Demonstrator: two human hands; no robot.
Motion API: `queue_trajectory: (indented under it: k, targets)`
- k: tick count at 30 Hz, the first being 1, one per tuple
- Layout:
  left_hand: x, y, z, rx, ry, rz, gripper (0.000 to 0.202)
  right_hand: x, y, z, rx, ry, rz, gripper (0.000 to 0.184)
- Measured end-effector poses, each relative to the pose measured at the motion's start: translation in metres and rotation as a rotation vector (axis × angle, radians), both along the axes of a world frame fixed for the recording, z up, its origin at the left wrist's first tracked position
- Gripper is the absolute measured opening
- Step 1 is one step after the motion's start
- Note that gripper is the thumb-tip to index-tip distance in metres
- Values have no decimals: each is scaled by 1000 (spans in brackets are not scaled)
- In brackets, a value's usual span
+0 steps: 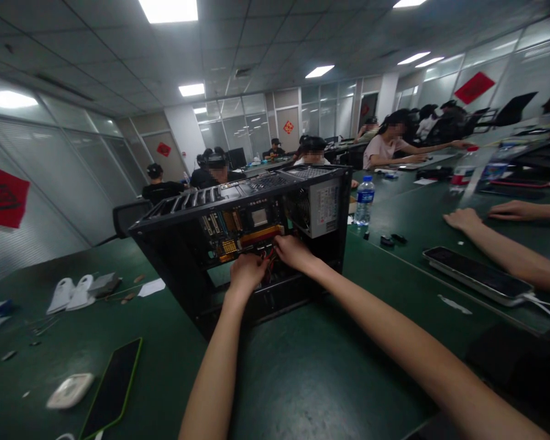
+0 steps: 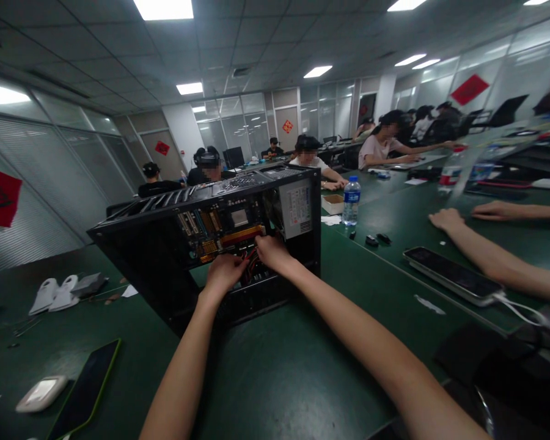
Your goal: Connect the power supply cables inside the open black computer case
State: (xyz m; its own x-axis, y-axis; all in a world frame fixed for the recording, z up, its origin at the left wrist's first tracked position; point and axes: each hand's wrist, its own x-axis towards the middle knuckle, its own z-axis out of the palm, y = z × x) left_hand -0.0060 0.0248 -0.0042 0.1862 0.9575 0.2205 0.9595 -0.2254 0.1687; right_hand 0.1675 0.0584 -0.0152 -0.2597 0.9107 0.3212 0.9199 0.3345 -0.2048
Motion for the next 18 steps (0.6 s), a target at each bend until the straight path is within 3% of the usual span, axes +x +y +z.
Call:
queue_trajectory:
  k: [18]
  targets:
    - [0, 0, 0, 24, 26, 1, 42, -2, 0, 4, -24, -66, -57, 30]
